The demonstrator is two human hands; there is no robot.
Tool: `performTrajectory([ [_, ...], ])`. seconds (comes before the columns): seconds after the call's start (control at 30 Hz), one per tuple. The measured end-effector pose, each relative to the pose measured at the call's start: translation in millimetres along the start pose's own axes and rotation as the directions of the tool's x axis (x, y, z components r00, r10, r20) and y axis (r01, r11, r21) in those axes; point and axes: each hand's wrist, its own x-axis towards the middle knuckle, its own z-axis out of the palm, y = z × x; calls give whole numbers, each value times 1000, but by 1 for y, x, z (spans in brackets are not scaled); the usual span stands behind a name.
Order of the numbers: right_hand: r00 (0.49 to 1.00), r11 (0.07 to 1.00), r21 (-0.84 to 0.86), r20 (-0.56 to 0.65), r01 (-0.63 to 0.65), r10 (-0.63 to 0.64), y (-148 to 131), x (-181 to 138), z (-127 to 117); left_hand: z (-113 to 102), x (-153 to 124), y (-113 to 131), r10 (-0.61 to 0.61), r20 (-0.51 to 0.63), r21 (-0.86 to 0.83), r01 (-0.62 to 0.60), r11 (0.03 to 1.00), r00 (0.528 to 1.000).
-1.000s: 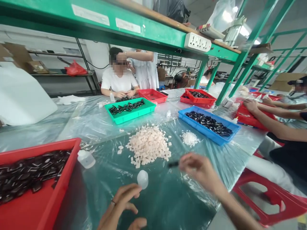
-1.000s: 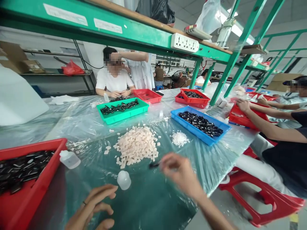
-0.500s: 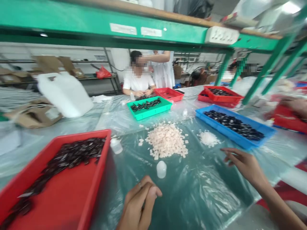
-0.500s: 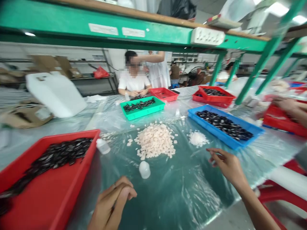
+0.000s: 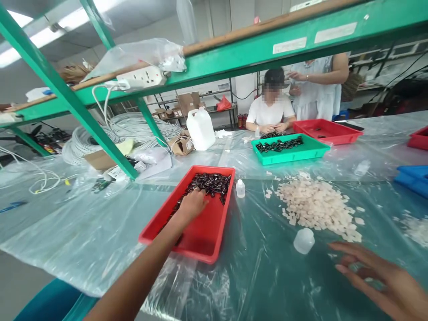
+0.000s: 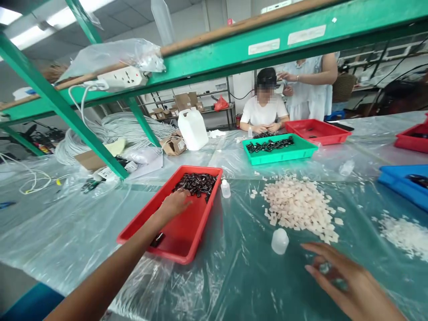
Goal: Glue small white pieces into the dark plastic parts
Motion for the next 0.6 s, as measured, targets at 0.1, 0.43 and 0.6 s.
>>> performTrajectory([
  [0.1,998,1000,9,63,-8,8,-15,9,16,6,29,-15,-18,-15,36,19,999,1000],
  [0.43,994,996,88,105,-3,-6,-47,36,43,7,10,-11,47,-230,-141,-81,987,972],
  [0.6,987,981,192,155,8,-38,-53,36,38,-15,-34,5,29,-288,-362,-136,922,957],
])
